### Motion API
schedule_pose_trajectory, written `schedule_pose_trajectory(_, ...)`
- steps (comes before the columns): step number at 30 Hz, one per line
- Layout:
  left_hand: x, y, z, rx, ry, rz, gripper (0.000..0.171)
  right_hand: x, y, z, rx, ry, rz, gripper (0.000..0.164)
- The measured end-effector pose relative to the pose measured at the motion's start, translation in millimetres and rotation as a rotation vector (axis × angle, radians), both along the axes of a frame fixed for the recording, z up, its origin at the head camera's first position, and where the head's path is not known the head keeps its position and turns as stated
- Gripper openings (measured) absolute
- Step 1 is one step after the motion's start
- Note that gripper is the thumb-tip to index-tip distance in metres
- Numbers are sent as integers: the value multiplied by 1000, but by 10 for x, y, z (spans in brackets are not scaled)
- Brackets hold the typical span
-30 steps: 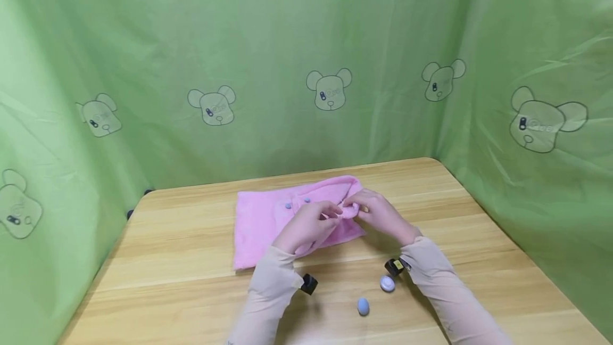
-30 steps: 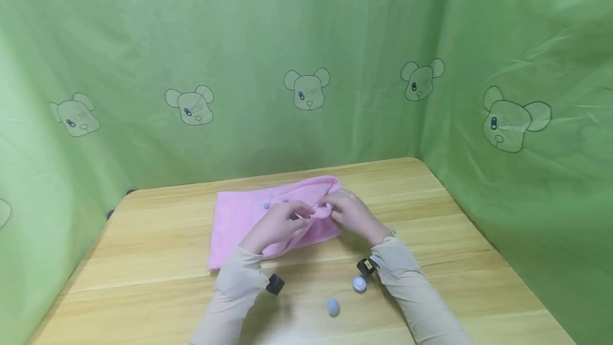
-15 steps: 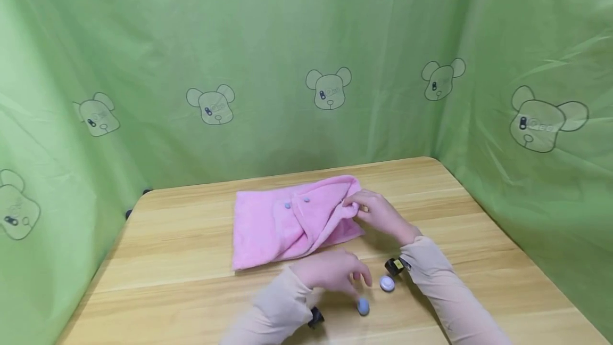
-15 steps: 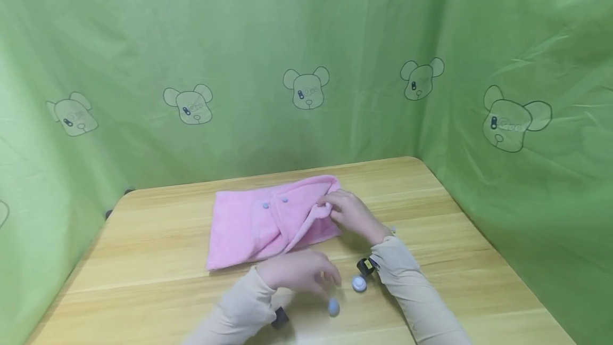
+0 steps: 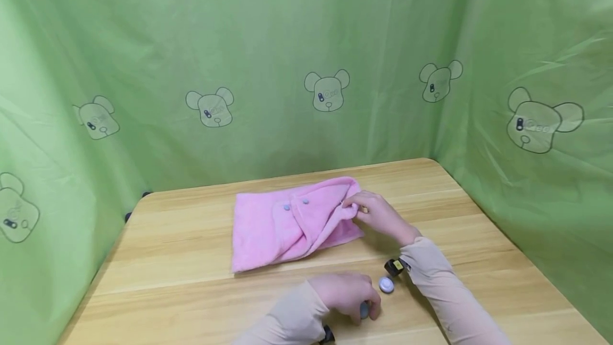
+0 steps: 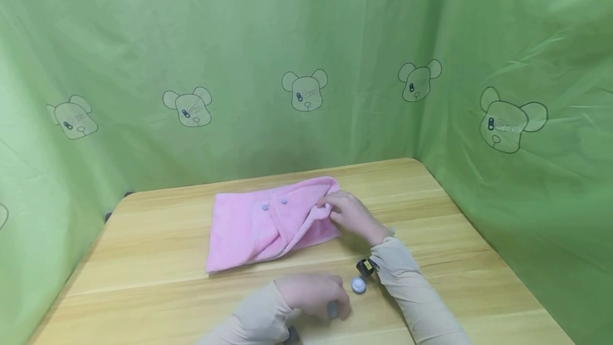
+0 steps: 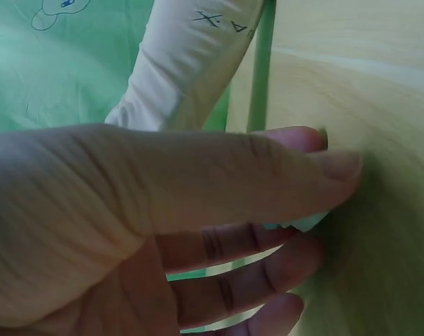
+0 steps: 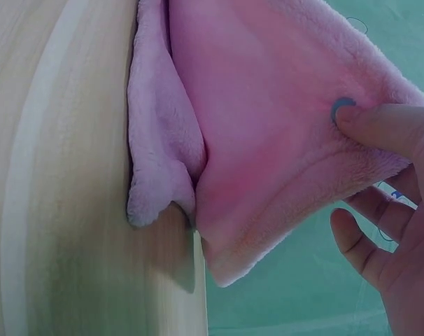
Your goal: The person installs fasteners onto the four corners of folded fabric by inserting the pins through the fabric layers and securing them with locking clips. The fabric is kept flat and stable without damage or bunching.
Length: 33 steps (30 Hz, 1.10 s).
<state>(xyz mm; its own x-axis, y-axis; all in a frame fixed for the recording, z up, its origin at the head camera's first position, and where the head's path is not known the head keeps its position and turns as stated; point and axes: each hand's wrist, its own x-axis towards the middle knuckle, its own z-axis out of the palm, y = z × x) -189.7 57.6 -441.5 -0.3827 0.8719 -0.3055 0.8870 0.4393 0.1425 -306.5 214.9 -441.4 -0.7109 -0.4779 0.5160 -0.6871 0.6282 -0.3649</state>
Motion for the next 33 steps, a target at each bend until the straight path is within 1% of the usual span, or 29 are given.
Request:
schedule_pose_trajectory(2, 0, 4, -8, 3, 1, -15, 29, -3, -1, 0, -4, -4, -1, 25)
schedule_pose_trajectory(5, -12, 0, -21, 17, -21, -27, 29, -13, -2, -11, -5, -4, -3, 25)
schedule_pose_trajectory(8, -47, -26, -17, 41, -53, -4, 29, -23, -4, -22, -2, 1, -2, 25)
schedule_pose_trajectory(10, -87, -59, 7, 68, -66, 1, 28, -28, -6, -25, -3, 2, -1, 26)
schedule_pose_trajectory(13, -167, -139, 84, 134, -66, 5, 25, -29, -10, -23, -7, 5, 7, 25)
schedule_pose_trajectory(14, -203, -171, 114, 162, -54, 1, 24, -27, -11, -22, -9, 7, 11, 25)
schedule_pose_trajectory(16, -280, -245, 184, 236, -55, 16, 22, -23, -9, -22, -9, 9, 16, 25)
schedule_pose_trajectory(17, -325, -284, 215, 282, -70, 29, 22, -19, -9, -23, -8, 10, 18, 25)
schedule_pose_trajectory(20, -471, -401, 301, 431, -120, 98, 21, -3, -6, -17, -9, 6, 17, 25)
schedule_pose_trajectory(23, -614, -514, 350, 605, -252, 219, 21, 10, -8, -7, -13, -4, 11, 26)
schedule_pose_trajectory(24, -660, -549, 362, 660, -279, 262, 21, 12, -9, -4, -16, -10, 8, 25)
schedule_pose_trajectory(26, -745, -610, 367, 764, -330, 349, 21, 11, -13, -5, -15, -21, 3, 25)
schedule_pose_trajectory(28, -821, -649, 360, 859, -377, 422, 22, 7, -16, -8, -16, -34, 3, 24)
schedule_pose_trajectory(30, -867, -670, 364, 945, -429, 486, 25, 2, -19, -8, -16, -44, 3, 23)
schedule_pose_trajectory(31, -872, -673, 381, 989, -463, 520, 26, 1, -18, -9, -16, -43, 3, 23)
schedule_pose_trajectory(33, -932, -654, 341, 1089, -560, 590, 27, 0, -17, -5, -17, -48, 0, 23)
